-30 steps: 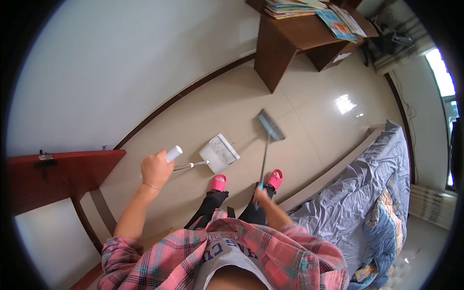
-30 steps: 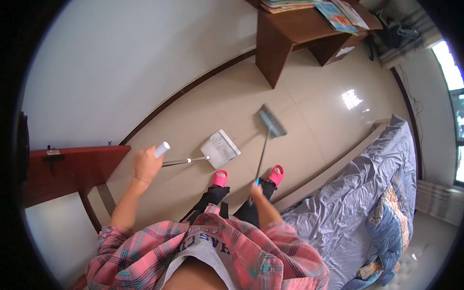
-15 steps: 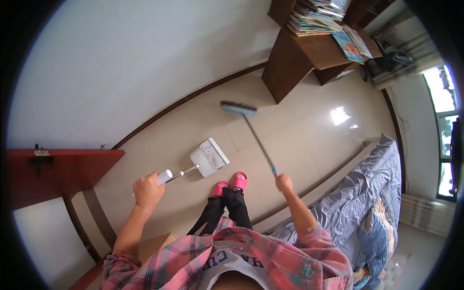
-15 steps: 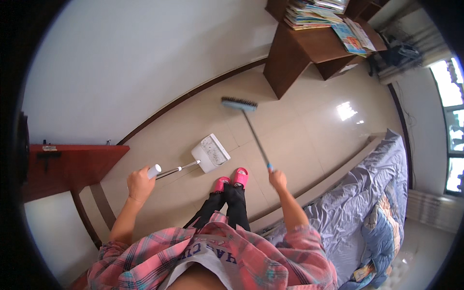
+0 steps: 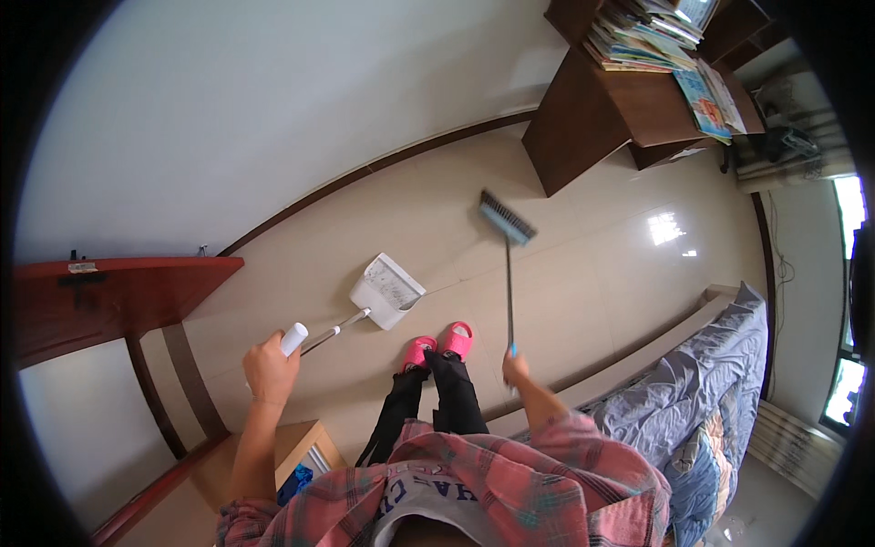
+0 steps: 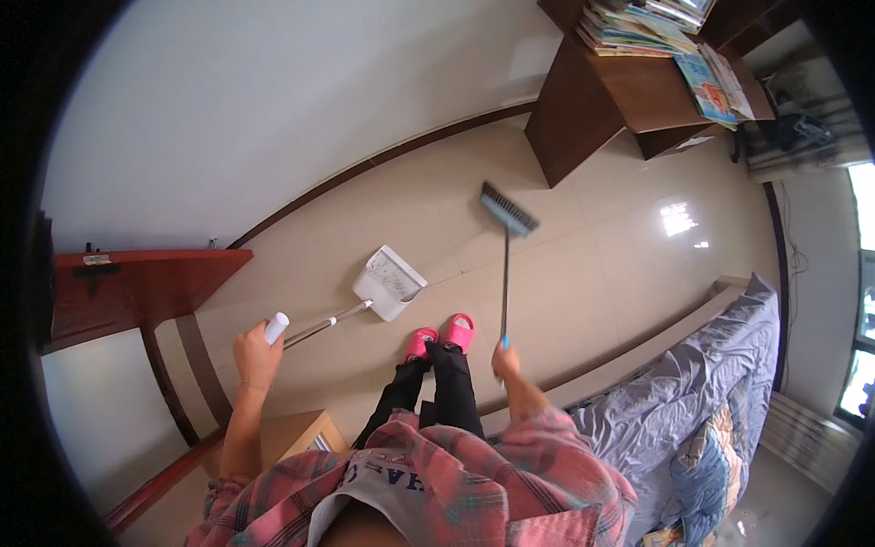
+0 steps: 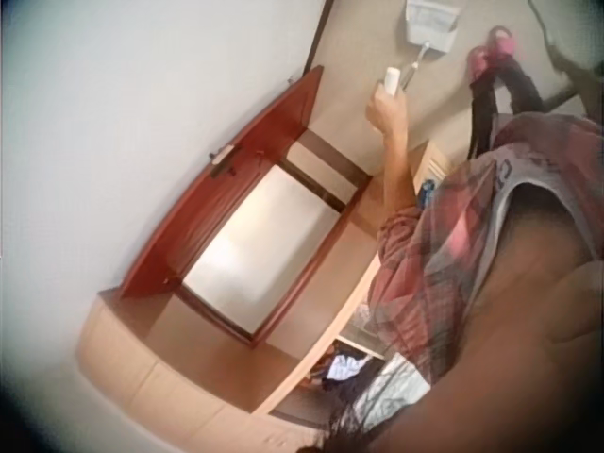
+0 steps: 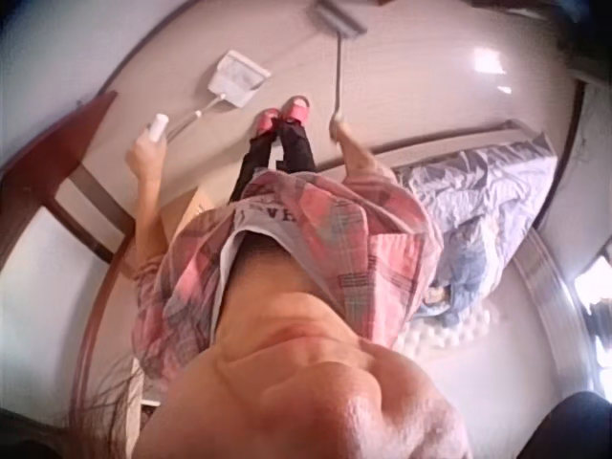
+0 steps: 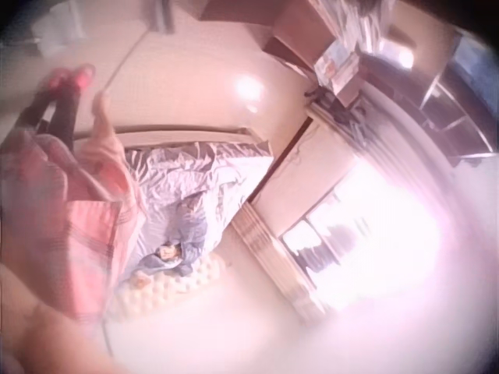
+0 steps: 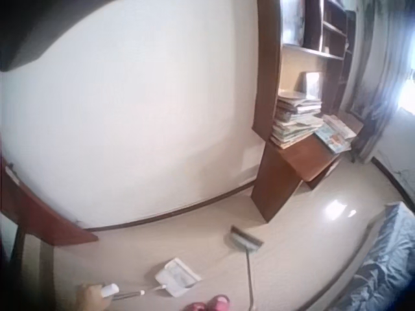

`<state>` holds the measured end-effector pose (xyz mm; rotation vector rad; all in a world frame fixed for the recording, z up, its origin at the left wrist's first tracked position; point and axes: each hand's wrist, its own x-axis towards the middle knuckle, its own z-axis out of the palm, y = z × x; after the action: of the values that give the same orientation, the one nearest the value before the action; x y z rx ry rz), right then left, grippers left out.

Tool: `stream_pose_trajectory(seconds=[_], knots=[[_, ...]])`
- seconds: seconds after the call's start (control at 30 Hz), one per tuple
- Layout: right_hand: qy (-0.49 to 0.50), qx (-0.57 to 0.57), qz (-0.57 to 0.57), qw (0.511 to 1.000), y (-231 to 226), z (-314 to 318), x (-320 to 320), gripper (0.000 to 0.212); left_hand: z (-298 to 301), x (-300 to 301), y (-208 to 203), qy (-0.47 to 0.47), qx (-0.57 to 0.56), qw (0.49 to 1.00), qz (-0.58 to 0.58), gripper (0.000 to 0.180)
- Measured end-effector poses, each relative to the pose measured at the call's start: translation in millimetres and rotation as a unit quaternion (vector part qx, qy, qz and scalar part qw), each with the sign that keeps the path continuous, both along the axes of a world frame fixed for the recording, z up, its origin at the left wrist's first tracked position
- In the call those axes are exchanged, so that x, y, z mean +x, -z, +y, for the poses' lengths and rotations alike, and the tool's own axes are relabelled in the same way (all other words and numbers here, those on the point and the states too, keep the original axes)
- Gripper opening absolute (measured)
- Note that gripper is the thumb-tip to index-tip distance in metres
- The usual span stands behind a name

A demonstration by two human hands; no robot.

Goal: The person sweeps a tiled floor with a broom and collects debris into a dustpan. They move from a hallway into a bedroom, sweeping near a bed, desk, and window, then gather the swept material into the dustpan.

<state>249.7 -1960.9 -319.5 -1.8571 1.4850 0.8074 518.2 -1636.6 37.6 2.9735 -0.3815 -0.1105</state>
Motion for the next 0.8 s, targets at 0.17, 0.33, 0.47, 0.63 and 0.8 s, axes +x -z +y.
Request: stream_pose_trajectory(seconds=[0.17,0.33,0.47,0.63,0.8], knots=[[0.164,0.146,-0.025,0.975,-178,-1,-56,0.054,23,11,-5,0.028,-0.001,0.999,0.030,0.015],[0.092,0.065,-0.055,0.992,-175,-15,-72,0.059,29,33,-20,0.110,-0.017,0.993,0.035,0.013],[0.172,0.074,-0.183,0.965,-85,-33,-45,0.051,31,57,-14,0.187,0.005,0.981,0.043,0.014],[0.309,0.130,-0.120,0.934,-68,29,29,0.051,37,58,1,0.216,0.014,0.976,0.027,0.016],[0.136,0.177,-0.028,0.974,-96,187,21,0.049,34,50,1,0.196,-0.008,0.981,-0.001,0.016]])
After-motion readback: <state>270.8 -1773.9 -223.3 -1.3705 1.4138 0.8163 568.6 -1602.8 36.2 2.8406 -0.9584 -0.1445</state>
